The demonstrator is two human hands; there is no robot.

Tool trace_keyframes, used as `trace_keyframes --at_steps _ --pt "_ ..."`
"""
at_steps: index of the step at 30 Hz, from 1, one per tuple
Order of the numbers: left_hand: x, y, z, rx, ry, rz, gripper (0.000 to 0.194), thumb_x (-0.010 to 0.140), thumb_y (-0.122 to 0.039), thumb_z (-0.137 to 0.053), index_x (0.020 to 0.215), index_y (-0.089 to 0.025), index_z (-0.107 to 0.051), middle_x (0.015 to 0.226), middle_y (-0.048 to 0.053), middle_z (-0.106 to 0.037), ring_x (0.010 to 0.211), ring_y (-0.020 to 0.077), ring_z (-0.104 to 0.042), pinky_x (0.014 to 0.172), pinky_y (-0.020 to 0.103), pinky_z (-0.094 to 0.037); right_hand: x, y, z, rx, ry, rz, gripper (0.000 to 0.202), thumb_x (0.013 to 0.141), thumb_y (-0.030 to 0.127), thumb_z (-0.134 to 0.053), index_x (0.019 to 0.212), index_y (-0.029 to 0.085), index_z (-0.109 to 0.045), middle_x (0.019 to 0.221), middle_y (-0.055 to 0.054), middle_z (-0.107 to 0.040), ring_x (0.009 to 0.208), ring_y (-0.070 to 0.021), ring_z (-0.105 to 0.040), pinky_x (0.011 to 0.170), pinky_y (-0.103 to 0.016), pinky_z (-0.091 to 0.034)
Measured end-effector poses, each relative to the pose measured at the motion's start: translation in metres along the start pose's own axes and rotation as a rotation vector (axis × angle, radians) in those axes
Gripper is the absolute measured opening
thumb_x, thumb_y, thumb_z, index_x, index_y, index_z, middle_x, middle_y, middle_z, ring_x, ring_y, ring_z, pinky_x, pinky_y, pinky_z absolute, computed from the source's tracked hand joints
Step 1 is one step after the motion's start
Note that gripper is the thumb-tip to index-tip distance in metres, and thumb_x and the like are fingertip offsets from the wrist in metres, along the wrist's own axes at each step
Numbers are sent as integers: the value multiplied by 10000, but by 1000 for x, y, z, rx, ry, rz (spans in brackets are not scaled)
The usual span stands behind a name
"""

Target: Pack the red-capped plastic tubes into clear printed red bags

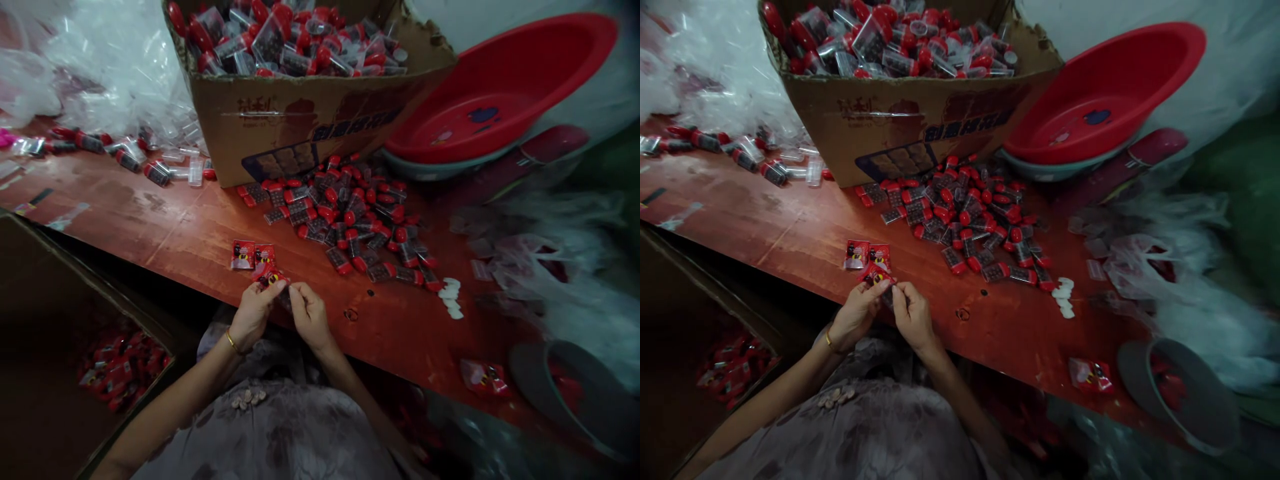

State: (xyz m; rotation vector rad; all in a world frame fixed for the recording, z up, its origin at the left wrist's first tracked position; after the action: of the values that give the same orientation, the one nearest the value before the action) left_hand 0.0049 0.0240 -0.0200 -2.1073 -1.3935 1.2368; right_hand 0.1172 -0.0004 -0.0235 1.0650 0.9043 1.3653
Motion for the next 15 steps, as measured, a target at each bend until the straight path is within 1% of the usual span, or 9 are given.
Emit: trace_keyframes --at_steps 2,4,5,7,9,11,13,15 --pt "2 -3 0 -23 -25 -37 325 489 -293 -838 709 -114 -680 677 10 -673 602 77 -562 621 195 -425 -1 -2 -5 109 38 -63 277 903 436 -372 856 201 -511 667 31 -503 544 -94 -456 520 -211 -385" --pt "2 -5 1 -7 -50 -78 310 500 -305 -831 687 -120 -667 661 3 -665 586 77 -558 614 199 -427 -5 -6 -11 220 84 -146 279 900 471 -372 901 212 -476 635 54 -470 457 -75 -404 443 -195 -355" --pt "2 -5 2 9 -56 -90 309 505 -314 -828 680 -122 -662 657 0 -662 582 79 -558 615 202 -430 -8 -8 -13 241 81 -170 275 900 476 -374 910 216 -463 618 63 -454 433 -70 -387 422 -191 -344" --pt "2 -3 2 42 -54 -96 327 506 -332 -824 699 -123 -664 672 4 -667 597 88 -568 627 211 -441 -12 -12 -14 192 27 -162 256 906 458 -375 914 216 -458 611 59 -457 452 -77 -417 439 -193 -370" --pt "2 -3 2 69 -51 -113 339 508 -339 -820 723 -125 -668 690 10 -675 618 98 -579 645 218 -452 -13 -12 -13 74 4 -110 235 920 419 -361 953 211 -467 655 33 -510 536 -100 -492 511 -215 -428" --pt "2 -6 4 116 -44 -150 315 515 -326 -813 716 -131 -667 685 7 -673 615 100 -577 647 222 -457 -9 -8 -8 -77 10 -34 234 929 379 -358 1041 206 -468 792 -18 -588 670 -131 -562 621 -259 -478" --pt "4 -9 6 197 -9 -151 279 511 -295 -808 689 -135 -665 655 0 -665 586 101 -565 621 224 -459 -2 3 2 -264 -58 113 300 910 370 -419 1152 198 -456 989 -84 -603 846 -176 -581 761 -333 -484" --pt "6 -8 9 277 45 -119 262 496 -255 -801 688 -139 -667 637 -6 -659 565 106 -557 594 227 -458 8 19 13 -456 -127 318 387 864 379 -520 1207 205 -474 1120 -119 -565 985 -220 -545 864 -393 -445"
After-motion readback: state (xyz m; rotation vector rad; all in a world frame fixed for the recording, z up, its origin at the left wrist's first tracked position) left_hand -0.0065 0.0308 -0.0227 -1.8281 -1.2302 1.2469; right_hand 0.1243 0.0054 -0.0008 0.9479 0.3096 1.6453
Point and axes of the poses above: each hand's wrist, its own x-axis towards the middle knuckle, its own z-axis out of the back of the hand, y = z × x, the point moved 3 cm from there along x, towards the middle knuckle
